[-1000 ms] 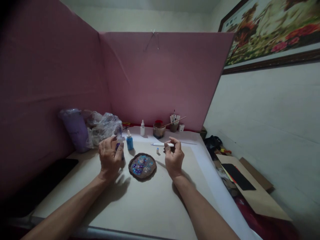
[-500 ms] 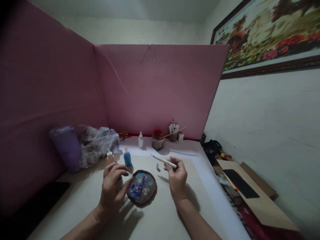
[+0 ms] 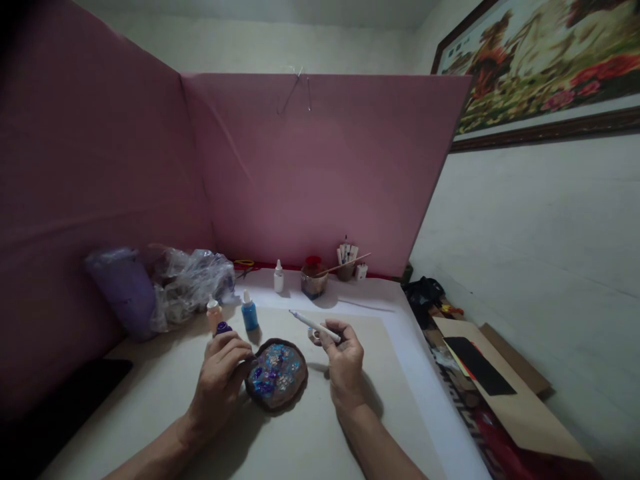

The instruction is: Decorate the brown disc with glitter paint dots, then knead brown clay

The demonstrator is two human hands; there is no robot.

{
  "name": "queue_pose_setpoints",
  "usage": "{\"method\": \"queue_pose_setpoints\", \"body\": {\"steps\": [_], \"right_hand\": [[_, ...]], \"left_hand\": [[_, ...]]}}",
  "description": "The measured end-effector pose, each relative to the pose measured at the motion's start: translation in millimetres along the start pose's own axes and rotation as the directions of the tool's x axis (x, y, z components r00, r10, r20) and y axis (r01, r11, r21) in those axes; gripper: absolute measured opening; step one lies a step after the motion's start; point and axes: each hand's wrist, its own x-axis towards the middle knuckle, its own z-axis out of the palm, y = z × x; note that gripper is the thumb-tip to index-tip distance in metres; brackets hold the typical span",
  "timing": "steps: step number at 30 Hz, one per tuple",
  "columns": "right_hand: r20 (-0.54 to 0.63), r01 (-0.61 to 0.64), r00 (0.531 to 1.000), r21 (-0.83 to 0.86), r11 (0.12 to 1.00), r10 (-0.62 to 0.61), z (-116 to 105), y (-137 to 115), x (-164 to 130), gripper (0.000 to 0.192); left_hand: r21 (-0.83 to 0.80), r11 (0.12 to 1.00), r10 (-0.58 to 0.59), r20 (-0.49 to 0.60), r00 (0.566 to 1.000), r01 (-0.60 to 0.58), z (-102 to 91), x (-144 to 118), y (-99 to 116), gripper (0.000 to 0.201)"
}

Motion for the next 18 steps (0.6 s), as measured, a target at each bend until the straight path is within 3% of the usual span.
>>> {"method": "queue_pose_setpoints", "body": {"steps": [6, 11, 18], "right_hand": [[0.027, -0.184, 0.983, 0.045, 0.982, 0.183, 3.5, 2.4, -5.9, 0.043], [0.119, -0.238, 0.968, 0.164, 0.957, 0.221, 5.8, -0.7, -8.1, 0.035], [0.212, -0.416, 0.905, 0.267, 0.869, 0.368, 4.9, -3.0, -10.2, 0.027]], "left_hand": [[0.011, 1.0, -0.012, 0.014, 1.0, 0.011, -2.0, 0.5, -0.3, 0.01], [-0.015, 0.999, -0.029, 0.047, 0.998, 0.03, -4.9, 2.7, -0.1, 0.016], [-0.067, 0.996, -0.056, 0.077, 0.995, 0.062, -5.5, 2.1, 0.2, 0.023]]}}
